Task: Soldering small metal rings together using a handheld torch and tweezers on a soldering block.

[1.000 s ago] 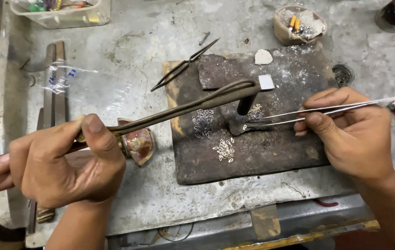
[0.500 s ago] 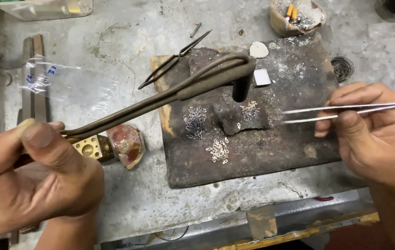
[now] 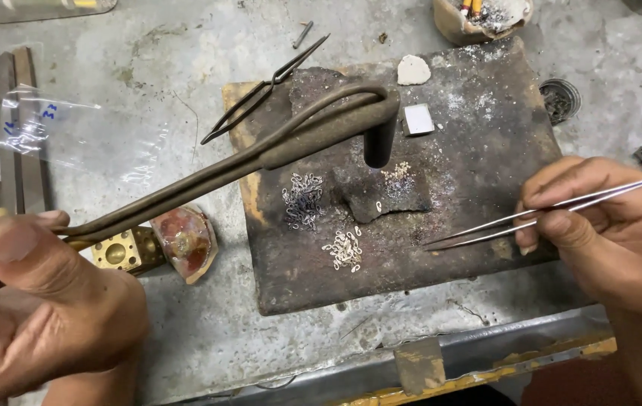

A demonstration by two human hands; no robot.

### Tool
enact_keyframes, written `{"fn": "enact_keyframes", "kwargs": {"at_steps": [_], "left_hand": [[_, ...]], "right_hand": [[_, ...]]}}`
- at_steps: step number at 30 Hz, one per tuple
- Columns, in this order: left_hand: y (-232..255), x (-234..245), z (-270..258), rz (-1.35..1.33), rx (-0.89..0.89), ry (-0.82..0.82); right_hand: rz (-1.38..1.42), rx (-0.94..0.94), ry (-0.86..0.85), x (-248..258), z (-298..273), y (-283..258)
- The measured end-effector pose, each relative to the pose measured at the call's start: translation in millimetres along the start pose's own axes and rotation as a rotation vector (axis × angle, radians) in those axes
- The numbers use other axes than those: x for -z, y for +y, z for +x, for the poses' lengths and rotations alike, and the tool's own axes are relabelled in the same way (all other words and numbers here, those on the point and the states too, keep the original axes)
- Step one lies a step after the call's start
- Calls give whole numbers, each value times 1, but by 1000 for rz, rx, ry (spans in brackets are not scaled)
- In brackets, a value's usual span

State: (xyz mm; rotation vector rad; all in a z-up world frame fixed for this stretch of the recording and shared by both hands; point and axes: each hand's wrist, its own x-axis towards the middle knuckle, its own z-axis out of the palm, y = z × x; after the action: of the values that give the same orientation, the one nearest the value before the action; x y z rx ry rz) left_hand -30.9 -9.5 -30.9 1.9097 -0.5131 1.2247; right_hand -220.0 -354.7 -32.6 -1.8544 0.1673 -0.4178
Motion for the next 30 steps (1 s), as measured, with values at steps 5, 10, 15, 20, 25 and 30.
{"fn": "enact_keyframes", "kwargs": {"at_steps": [5, 10, 15, 20, 25, 30], "left_hand": [[-6, -7, 3, -29, -80, 55], [-4, -2, 2, -31, -66, -1], [-1, 6, 1, 23, -13, -81], [-6, 1, 3, -53, -33, -36], [6, 7, 10, 27, -62, -105], [1, 12, 6, 99, -208, -124]], "right_hand": [[5, 35, -28, 3, 1, 4], [-8, 36, -21, 2, 2, 2], [80, 87, 17, 4, 1, 15], [64, 80, 9, 4, 3, 12], [162, 83, 46, 4, 4, 21], [26, 99, 193, -20, 12, 3]]}}
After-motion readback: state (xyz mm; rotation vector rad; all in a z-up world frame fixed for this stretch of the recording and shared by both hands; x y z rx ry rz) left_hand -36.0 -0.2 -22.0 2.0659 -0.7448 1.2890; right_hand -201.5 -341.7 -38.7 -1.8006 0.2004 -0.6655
